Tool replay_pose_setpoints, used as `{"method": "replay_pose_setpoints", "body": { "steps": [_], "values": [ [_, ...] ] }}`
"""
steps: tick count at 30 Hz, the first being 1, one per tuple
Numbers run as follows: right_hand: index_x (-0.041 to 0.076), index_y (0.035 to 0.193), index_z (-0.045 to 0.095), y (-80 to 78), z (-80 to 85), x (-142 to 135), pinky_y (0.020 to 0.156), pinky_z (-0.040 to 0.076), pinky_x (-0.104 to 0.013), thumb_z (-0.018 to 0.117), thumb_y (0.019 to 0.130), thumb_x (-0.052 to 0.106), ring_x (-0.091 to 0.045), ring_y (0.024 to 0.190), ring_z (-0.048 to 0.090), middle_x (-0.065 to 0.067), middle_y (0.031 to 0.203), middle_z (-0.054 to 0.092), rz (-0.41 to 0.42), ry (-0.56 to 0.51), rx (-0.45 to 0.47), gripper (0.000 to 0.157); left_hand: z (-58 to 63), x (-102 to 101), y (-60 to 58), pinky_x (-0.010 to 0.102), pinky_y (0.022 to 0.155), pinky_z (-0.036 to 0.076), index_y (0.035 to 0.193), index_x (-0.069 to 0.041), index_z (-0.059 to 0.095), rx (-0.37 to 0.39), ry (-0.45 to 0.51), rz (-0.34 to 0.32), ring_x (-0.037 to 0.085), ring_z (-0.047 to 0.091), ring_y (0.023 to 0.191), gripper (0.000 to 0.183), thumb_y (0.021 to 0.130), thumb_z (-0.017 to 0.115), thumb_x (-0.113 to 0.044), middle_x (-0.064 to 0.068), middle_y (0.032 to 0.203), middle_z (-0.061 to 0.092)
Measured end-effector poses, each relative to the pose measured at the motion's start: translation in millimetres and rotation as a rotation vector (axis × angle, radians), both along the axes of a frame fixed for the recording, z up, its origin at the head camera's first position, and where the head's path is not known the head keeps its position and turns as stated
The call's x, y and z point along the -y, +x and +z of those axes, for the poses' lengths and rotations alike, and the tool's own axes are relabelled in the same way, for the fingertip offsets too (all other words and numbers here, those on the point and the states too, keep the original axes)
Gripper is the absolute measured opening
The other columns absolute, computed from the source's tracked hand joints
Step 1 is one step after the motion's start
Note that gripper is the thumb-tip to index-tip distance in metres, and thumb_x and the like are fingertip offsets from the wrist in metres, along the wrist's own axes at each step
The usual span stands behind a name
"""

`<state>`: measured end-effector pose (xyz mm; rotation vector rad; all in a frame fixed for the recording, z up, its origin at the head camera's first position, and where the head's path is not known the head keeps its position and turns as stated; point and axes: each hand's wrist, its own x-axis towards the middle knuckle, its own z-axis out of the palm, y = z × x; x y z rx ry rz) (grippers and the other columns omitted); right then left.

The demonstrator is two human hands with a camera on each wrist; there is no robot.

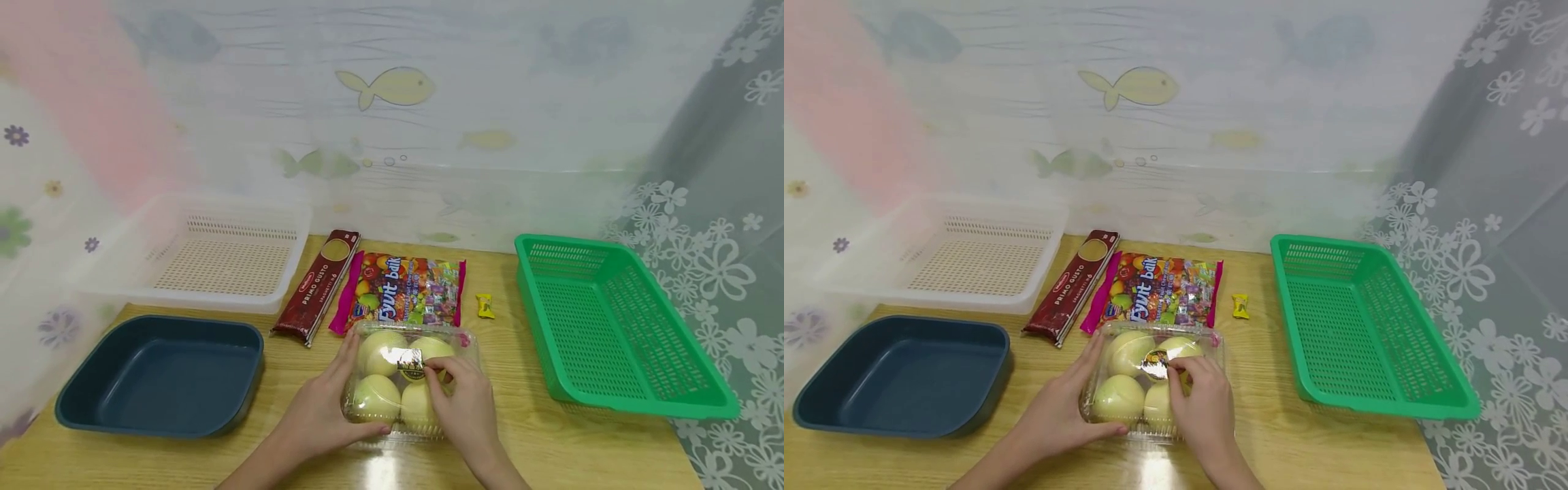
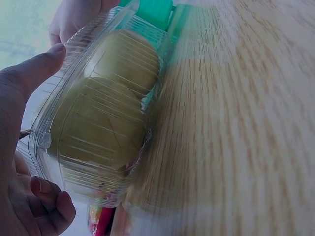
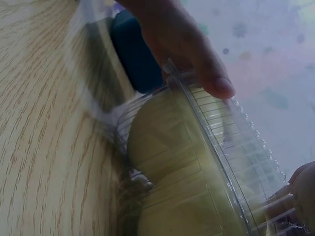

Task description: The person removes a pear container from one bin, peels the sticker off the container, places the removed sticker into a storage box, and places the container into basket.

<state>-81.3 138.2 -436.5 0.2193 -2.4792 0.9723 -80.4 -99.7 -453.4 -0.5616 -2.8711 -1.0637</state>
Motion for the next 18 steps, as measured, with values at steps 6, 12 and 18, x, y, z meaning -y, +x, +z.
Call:
{"method": "replay_pose_setpoints", "body": {
  "steps": [6, 12, 18],
  "values": [
    [0.012, 0.089, 0.081, -2.3, -2.9, -1.4, 0.062, 0.049, -0.022, 0.088, 0.08, -0.003, -0.001, 0.07, 0.055, 0.008, 0.082, 0.075, 0.03, -0.01, -0.073, 0.019, 0.8, -0.4, 0.0, 0.061, 0.103, 0.054, 0.173, -0.021, 0.008, -0.005, 0.003, 0.0, 0.05, 0.057, 0.135, 0.146, 0.065, 0.094, -0.067, 0.003, 0.177, 0.013],
    [0.011, 0.089, 0.081, -2.6, -2.0, -1.5, 0.063, 0.049, -0.022, 0.088, 0.079, -0.004, 0.0, 0.071, 0.054, 0.007, 0.083, 0.075, 0.054, -0.014, -0.103, 0.019, 0.9, -0.9, -0.1, 0.063, 0.103, 0.053, 0.173, -0.022, 0.007, 0.007, 0.004, 0.001, 0.051, 0.056, 0.136, 0.146, 0.065, 0.095, -0.066, 0.001, 0.177, 0.011],
    [0.01, 0.088, 0.08, -2.0, -2.1, -2.3, 0.063, 0.05, -0.022, 0.088, 0.078, -0.007, -0.002, 0.071, 0.055, 0.006, 0.084, 0.076, 0.087, -0.013, -0.136, 0.021, 2.0, -1.6, 0.2, 0.062, 0.102, 0.054, 0.173, -0.02, 0.009, 0.011, 0.008, -0.003, 0.051, 0.057, 0.134, 0.145, 0.065, 0.095, -0.066, 0.002, 0.177, 0.011]
  ]
}}
